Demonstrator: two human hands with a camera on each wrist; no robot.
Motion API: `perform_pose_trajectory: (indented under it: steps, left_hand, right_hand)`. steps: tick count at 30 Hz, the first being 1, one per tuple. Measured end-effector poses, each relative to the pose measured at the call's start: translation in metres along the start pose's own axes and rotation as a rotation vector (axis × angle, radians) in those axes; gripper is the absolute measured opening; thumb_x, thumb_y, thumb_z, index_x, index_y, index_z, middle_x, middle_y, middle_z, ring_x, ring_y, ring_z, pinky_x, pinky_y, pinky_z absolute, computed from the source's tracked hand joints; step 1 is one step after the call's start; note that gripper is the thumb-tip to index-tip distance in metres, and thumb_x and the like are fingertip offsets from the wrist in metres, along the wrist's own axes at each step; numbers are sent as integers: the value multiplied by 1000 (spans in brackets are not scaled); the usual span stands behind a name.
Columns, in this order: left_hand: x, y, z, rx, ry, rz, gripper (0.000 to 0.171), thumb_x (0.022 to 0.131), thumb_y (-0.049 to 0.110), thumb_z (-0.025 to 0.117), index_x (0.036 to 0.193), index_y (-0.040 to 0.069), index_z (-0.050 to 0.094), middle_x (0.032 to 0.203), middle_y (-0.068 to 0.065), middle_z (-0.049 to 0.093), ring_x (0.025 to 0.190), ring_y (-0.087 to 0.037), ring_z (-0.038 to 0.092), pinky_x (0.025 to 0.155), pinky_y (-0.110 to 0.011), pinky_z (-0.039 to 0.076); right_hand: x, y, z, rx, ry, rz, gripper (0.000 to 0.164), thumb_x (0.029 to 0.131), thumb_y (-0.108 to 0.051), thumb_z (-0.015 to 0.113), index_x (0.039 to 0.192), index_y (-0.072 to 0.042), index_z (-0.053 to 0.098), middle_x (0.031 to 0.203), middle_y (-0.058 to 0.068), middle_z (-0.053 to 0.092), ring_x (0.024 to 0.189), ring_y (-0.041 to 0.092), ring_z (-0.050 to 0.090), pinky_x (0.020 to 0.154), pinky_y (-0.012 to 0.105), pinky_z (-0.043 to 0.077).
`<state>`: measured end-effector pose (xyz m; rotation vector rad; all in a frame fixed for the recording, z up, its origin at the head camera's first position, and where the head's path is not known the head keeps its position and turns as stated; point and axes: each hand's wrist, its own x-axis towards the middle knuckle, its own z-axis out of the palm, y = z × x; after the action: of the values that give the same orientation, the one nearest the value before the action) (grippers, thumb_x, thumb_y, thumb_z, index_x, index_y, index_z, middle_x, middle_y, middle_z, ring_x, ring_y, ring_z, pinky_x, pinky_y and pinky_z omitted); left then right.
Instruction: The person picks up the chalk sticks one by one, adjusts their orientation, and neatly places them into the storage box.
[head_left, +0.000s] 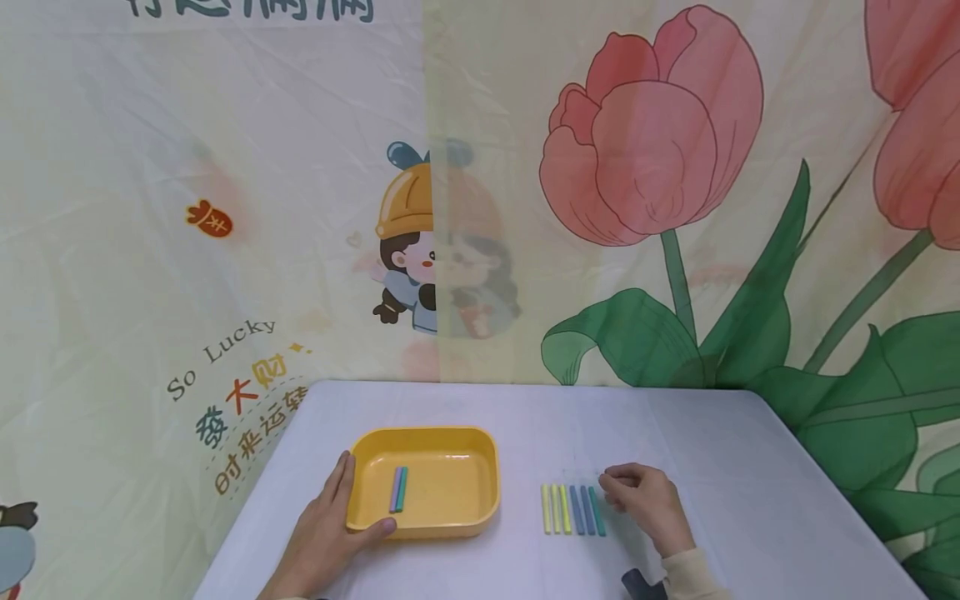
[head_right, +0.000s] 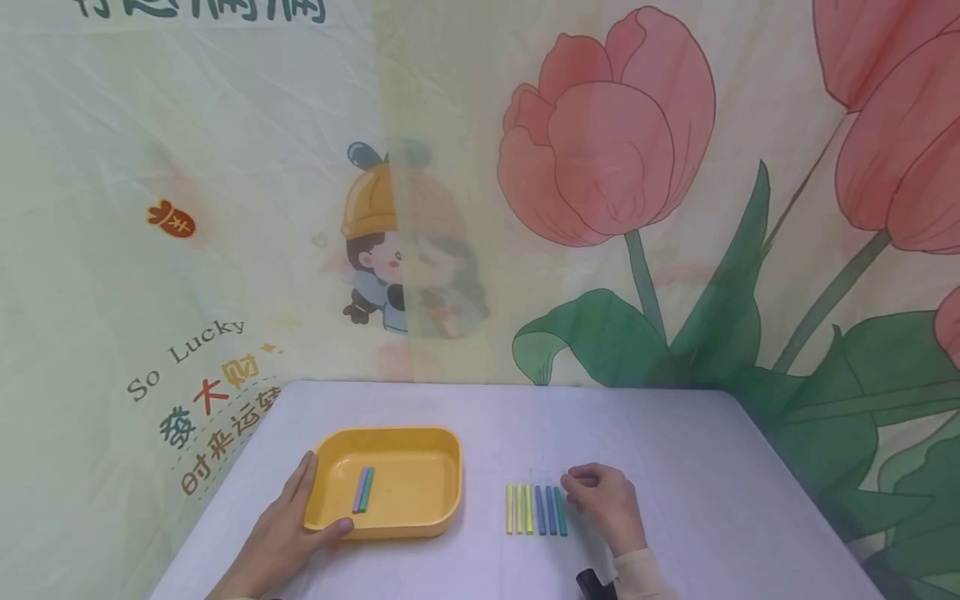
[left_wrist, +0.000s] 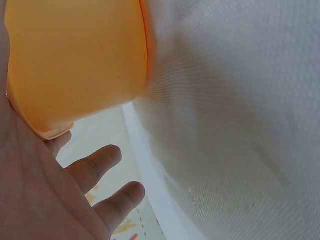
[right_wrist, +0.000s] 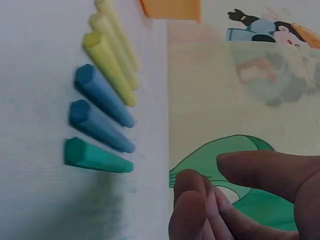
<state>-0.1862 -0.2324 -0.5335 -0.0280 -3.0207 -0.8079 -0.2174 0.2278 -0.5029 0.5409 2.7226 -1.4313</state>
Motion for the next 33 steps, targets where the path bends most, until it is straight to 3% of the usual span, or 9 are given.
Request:
perform_pose_trajectory:
  steps: [4, 10, 27, 33]
  left_hand:
    - [0, 1, 0, -2, -2, -5, 132, 77, 83, 62, 163, 8, -4, 170, -15, 2, 142, -53, 30, 112, -68, 30]
    - [0, 1, 1, 0, -8, -15, 132, 76, 84, 62, 163, 8, -4, 170, -16, 1, 142, -54, 30, 112, -68, 30]
    - [0, 0, -1, 4, -15, -31, 132, 76, 85, 61, 163, 9, -4, 170, -15, 0, 144, -52, 28, 114, -68, 27]
    - [0, 0, -1, -6, 3, -2, 130, 78, 82, 62, 163, 10, -4, 170, -14, 0, 143, -52, 29, 113, -68, 28]
  right_hand:
    - [3, 8, 9, -87, -28, 25, 36, 88, -24, 76, 110, 4, 71, 86, 6, 71, 73, 16, 65, 63, 31, 57]
    - [4, 14, 17, -205, -51, -5, 32, 83, -23, 78, 101, 3, 73, 83, 4, 69, 74, 17, 62, 66, 35, 57]
    - [8, 7, 33, -288, -4, 5, 20, 82, -13, 78, 94, 2, 72, 84, 8, 67, 75, 19, 62, 64, 33, 57]
    - [9, 4, 36, -336, 16, -1, 19, 84, -11, 77, 94, 4, 72, 82, 9, 67, 75, 21, 63, 65, 35, 58]
